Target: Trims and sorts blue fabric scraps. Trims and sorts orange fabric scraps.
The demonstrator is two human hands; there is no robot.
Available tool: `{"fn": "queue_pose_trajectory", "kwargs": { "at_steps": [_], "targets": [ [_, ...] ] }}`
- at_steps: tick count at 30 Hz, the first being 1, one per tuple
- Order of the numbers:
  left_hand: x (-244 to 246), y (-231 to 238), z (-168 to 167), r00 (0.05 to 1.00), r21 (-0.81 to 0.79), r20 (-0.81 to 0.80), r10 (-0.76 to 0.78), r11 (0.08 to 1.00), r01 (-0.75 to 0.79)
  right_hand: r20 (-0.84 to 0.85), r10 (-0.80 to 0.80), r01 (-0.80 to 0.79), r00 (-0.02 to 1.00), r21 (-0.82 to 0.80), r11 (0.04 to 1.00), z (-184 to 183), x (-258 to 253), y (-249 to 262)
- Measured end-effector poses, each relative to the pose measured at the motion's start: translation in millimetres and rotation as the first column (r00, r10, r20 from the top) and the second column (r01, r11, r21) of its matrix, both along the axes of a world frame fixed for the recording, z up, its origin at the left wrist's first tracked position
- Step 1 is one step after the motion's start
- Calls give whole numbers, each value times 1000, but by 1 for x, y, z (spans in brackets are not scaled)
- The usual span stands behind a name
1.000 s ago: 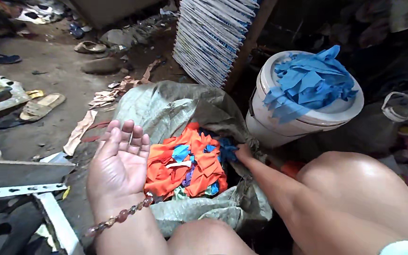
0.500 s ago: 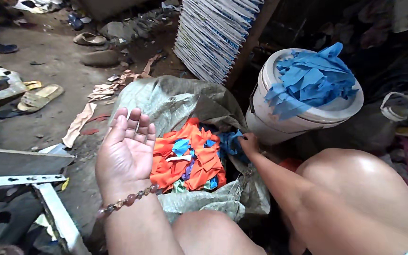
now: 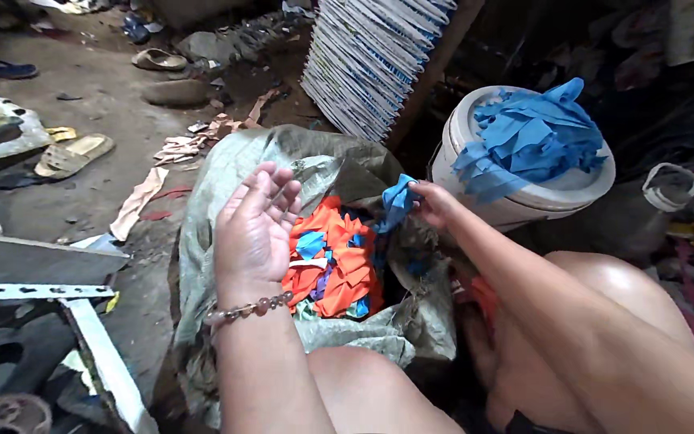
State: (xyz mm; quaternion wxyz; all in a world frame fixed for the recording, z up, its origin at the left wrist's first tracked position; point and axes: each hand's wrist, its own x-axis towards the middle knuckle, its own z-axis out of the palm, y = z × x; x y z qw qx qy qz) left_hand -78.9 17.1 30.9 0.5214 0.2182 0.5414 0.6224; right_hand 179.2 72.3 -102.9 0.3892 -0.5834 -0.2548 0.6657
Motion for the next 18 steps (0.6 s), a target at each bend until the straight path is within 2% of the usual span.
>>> {"fn": "queue_pose_trajectory", "kwargs": {
  "at_steps": [4, 7, 9, 11, 14, 18],
  "targets": [
    [15, -3, -2, 958, -47, -169, -233, 972, 229, -35, 140, -139, 989, 28, 990, 45, -1, -2],
    [21, -9, -8, 832, -111, -304, -465, 884, 454, -19, 221, -219, 975, 76, 973, 84, -6, -10],
    [26, -8, -12, 777, -107, -335, -533, 840, 531, -10, 271, -267, 963, 132, 955, 114, -12, -16],
    [31, -7, -14, 756, -51, -391, -524, 833, 551, -7, 332, -324, 943, 209, 923, 144, -17, -22],
    [39, -3, -14, 750, 140, -496, -437, 813, 566, -5, 446, -418, 895, 340, 842, 178, -23, -25],
    [50, -5, -11, 796, 449, -472, -379, 674, 587, -5, 570, -519, 822, 406, 752, 204, -32, -27]
  ]
}}
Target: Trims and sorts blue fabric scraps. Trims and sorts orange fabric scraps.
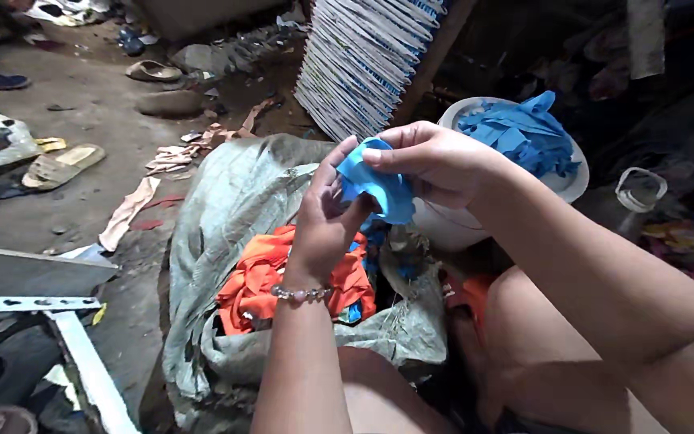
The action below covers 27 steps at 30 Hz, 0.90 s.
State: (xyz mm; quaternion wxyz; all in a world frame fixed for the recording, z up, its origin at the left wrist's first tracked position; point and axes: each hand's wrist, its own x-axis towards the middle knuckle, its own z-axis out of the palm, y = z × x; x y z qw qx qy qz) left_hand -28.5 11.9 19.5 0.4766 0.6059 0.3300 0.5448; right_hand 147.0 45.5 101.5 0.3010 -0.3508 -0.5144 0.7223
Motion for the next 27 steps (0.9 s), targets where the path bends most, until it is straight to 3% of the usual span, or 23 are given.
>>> {"fn": "queue_pose_trajectory", "kwargs": {
  "at_steps": [3, 6, 9, 17, 20, 22, 25, 27],
  "targets": [
    [5, 2, -4, 996, 190, 1, 86, 978, -85, 44, 18, -20, 999, 33, 999, 6, -5, 1],
    [-4, 1, -6, 972, 197, -108, 209, 963, -185, 90, -15, 7, 996, 82, 997, 11, -8, -1],
    [-15, -1, -5, 979, 44, -124, 159, 987, -155, 80, -36, 27, 996, 102, 994, 20, -8, -1],
    [-12, 0, -3, 955, -256, 274, 110, 966, -38, -139, -17, 10, 990, -48, 999, 39, 5, -2],
    [-10, -3, 0, 955, -362, 252, 157, 930, -58, -195, 33, -48, 980, -70, 996, 36, 10, -5],
    [-12, -6, -3, 984, -262, 149, 95, 963, -53, -173, 29, -44, 984, -84, 995, 35, 11, -9],
    [-8, -5, 1, 945, -19, 313, -98, 994, 109, -112, -56, 44, 992, -107, 993, 35, 9, -16],
    [-5, -7, 6, 940, 62, 320, -115, 993, 101, -41, -110, 105, 993, -100, 989, 35, 6, -19]
  ]
}}
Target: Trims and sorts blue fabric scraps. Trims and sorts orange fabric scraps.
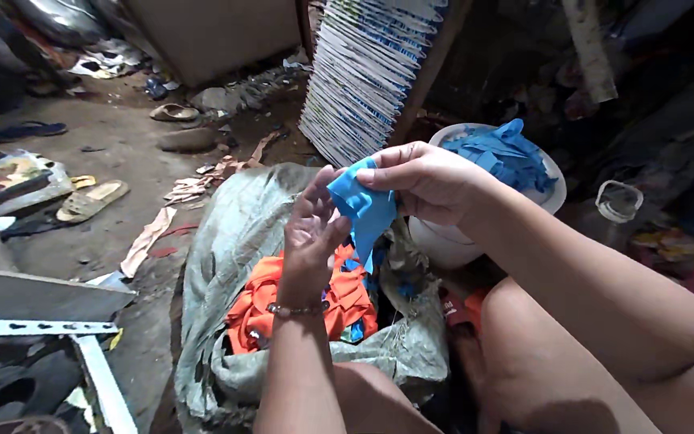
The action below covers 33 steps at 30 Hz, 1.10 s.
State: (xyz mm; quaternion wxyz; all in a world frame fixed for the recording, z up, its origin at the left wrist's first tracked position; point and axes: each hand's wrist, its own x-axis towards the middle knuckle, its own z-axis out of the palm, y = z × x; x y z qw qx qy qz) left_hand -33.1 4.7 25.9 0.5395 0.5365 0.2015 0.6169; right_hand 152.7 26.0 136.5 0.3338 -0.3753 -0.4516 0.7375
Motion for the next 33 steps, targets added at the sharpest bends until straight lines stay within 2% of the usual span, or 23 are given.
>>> {"fn": "queue_pose_trajectory", "kwargs": {
  "at_steps": [3, 7, 11, 14, 16, 17, 18, 19, 20, 21, 23, 25, 28, 30, 33],
  "targets": [
    [5, -5, 2, 994, -13, -52, 99, 995, -100, 50, -29, 29, 998, -1, 1000, -1, -1, -3],
    [0, -6, -1, 992, -32, -124, 28, 999, -32, 18, 1, -2, 1000, 45, 999, -1, 0, -4],
    [1, -6, -5, 989, -93, -133, 69, 992, -82, 16, -11, 10, 1000, 93, 996, 11, -3, -6],
    [0, -4, -6, 959, -168, -135, 248, 949, -268, 22, -18, 14, 1000, 158, 987, 23, -5, -5],
    [-7, -6, -11, 902, -310, -218, 372, 850, -425, 24, -32, 27, 999, 200, 979, 31, -6, -3],
    [-13, -9, -14, 878, -380, -322, 353, 801, -462, 19, -42, 36, 999, 217, 976, 35, -7, -2],
    [-18, -14, -18, 867, -444, -423, 263, 774, -451, 17, -47, 42, 999, 235, 971, 38, -7, -1],
    [-18, -22, -15, 877, -539, -468, 110, 751, -382, 20, -51, 44, 999, 255, 966, 40, -7, -1],
    [-15, -29, -10, 892, -644, -450, -47, 709, -288, 21, -55, 47, 998, 270, 962, 41, -7, -1],
    [-8, -34, -5, 920, -728, -363, -149, 661, -180, 22, -64, 55, 998, 279, 959, 41, -8, -1],
    [11, -38, -2, 983, -797, -50, -179, 601, 69, 27, -86, 75, 996, 286, 955, 38, -9, -7],
    [26, -37, -2, 952, -765, 255, -167, 567, 304, 21, -93, 83, 995, 295, 952, 26, -9, -20],
    [35, -33, 0, 866, -731, 492, 94, 584, 352, 69, -87, 60, 994, 318, 946, -4, -3, -58],
    [26, -21, 0, 839, -794, 486, 245, 526, 306, 104, -56, 20, 993, 322, 947, -29, 6, -85],
    [11, -9, -4, 838, -856, 396, 376, 481, 189, 147, 42, -88, 988, 328, 941, -70, 25, -120]
  ]
}}
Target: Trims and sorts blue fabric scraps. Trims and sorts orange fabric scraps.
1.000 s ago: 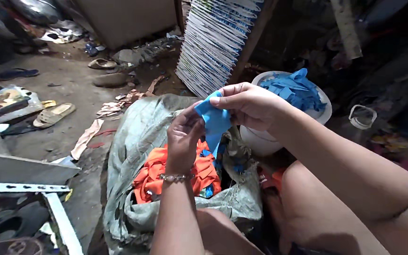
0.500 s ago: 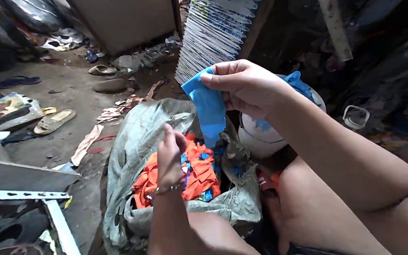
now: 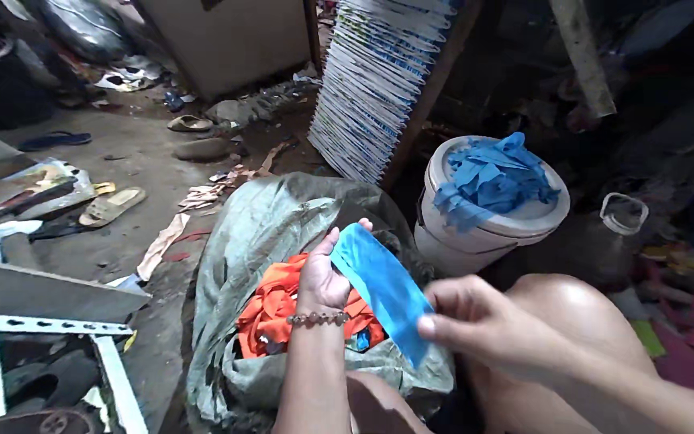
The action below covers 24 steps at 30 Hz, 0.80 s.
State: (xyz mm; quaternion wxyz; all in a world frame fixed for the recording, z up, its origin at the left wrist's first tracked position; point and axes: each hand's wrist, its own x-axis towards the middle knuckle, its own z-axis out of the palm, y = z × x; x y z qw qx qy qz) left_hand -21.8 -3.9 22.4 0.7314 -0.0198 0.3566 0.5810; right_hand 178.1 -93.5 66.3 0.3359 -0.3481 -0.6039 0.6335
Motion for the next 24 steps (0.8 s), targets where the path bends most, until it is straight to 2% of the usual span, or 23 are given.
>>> {"fn": "queue_pose_trajectory", "kwargs": {
  "at_steps": [2, 4, 5, 7, 9, 10, 12, 14, 16, 20, 22, 24],
  "targets": [
    [-2, 1, 0, 996, -4, -69, 61, 998, -61, 33, 47, -47, 998, -17, 999, -22, 12, -17],
    [1, -2, 2, 988, 36, -144, 51, 998, -46, 154, 59, -53, 986, -43, 998, -36, 23, -23],
    [4, -4, 4, 981, 54, -194, 26, 998, -16, 223, 31, -21, 974, -46, 999, -40, 27, -21],
    [9, -10, 10, 958, 98, -279, -62, 991, 92, 291, -131, 140, 948, -8, 990, -41, 28, -3],
    [17, -18, 17, 923, 131, -346, -169, 965, 226, 269, -318, 348, 909, -71, 935, -31, 21, 26],
    [21, -22, 18, 897, 150, -387, -211, 946, 287, 241, -339, 384, 909, -170, 908, -22, 18, 42],
    [30, -26, 17, 831, 179, -486, -273, 899, 400, 173, -308, 350, 935, -340, 873, -10, 9, 69],
    [35, -28, 13, 769, 217, -562, -303, 844, 491, 78, -296, 301, 952, -415, 858, -7, 0, 84],
    [38, -29, 9, 732, 227, -605, -313, 814, 535, 46, -343, 323, 938, -473, 820, -2, -9, 91],
    [35, -25, 9, 742, 193, -595, -307, 842, 503, 7, -432, 385, 902, -466, 796, -6, -14, 90],
    [37, -21, 11, 775, 149, -587, -235, 910, 388, -22, -451, 400, 892, -425, 812, -6, -11, 87],
    [38, -18, 7, 784, 168, -603, -145, 938, 303, -4, -448, 419, 894, -346, 840, -11, -7, 84]
  ]
}}
